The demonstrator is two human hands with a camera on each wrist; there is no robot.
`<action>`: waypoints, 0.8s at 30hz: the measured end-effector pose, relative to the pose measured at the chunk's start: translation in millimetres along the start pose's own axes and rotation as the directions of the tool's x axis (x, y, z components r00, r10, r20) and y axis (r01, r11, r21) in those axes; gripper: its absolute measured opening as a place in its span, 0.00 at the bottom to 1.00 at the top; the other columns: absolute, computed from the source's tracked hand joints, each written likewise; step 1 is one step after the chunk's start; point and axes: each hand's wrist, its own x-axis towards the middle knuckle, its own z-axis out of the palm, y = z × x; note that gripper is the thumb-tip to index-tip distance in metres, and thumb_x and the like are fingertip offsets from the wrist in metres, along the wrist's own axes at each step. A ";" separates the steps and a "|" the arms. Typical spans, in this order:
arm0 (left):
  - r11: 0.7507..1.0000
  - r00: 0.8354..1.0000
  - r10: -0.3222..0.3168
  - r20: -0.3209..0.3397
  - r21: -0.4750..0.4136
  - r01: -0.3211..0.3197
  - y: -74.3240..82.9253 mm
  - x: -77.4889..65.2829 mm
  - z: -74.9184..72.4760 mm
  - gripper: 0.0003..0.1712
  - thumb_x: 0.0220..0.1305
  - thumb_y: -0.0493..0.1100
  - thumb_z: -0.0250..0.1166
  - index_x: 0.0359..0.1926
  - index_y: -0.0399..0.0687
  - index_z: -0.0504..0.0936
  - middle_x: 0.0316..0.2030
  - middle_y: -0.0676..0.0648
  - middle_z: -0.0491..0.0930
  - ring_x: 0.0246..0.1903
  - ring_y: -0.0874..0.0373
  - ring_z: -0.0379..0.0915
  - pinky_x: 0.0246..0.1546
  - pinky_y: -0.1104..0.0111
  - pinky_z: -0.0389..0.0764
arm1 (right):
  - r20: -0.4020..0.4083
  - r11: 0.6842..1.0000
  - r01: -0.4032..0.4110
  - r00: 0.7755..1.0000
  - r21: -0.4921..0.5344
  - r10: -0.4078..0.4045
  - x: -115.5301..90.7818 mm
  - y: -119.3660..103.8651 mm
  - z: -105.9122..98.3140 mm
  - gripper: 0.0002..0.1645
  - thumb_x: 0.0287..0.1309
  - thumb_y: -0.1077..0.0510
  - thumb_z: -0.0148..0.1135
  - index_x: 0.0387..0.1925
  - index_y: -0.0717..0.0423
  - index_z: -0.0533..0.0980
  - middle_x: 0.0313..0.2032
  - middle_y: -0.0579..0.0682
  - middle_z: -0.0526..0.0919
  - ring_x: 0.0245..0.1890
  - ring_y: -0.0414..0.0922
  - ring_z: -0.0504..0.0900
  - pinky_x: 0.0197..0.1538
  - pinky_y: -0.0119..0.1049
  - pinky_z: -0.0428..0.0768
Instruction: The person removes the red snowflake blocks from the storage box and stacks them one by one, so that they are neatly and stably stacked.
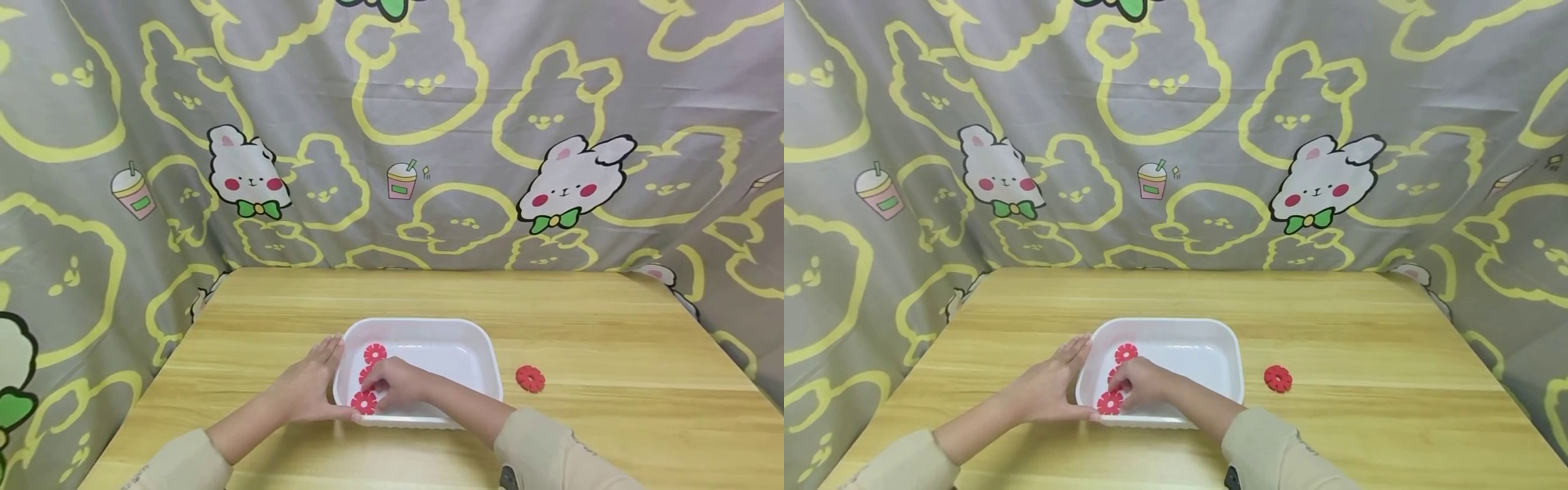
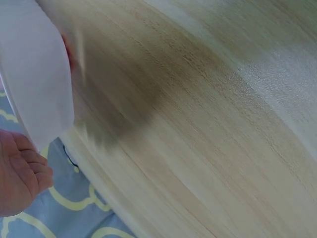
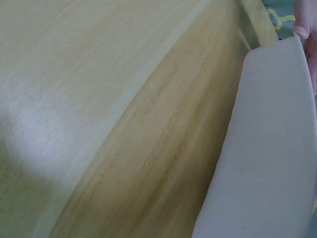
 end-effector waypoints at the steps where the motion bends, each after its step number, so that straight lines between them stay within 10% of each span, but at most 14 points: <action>1: 1.000 1.000 -0.001 0.003 0.001 0.001 -0.2 0.1 0.5 0.68 0.41 0.79 0.59 0.64 0.25 0.59 0.65 0.28 0.58 0.65 0.36 0.56 0.60 0.50 0.69 | 0.004 1.000 -0.001 1.000 -0.006 0.001 0.1 0.1 0.2 0.16 0.43 0.66 0.71 0.39 0.59 0.83 0.31 0.47 0.83 0.27 0.31 0.69 0.34 0.17 0.72; 24: 1.000 1.000 0.016 -0.014 0.011 -0.016 0.6 0.9 0.2 0.68 0.40 0.80 0.58 0.63 0.24 0.61 0.63 0.26 0.61 0.64 0.35 0.58 0.62 0.51 0.67 | -0.060 0.998 -0.064 0.996 -0.022 0.063 -14.5 4.5 -2.4 0.13 0.41 0.61 0.73 0.33 0.59 0.82 0.24 0.44 0.78 0.24 0.31 0.66 0.30 0.19 0.71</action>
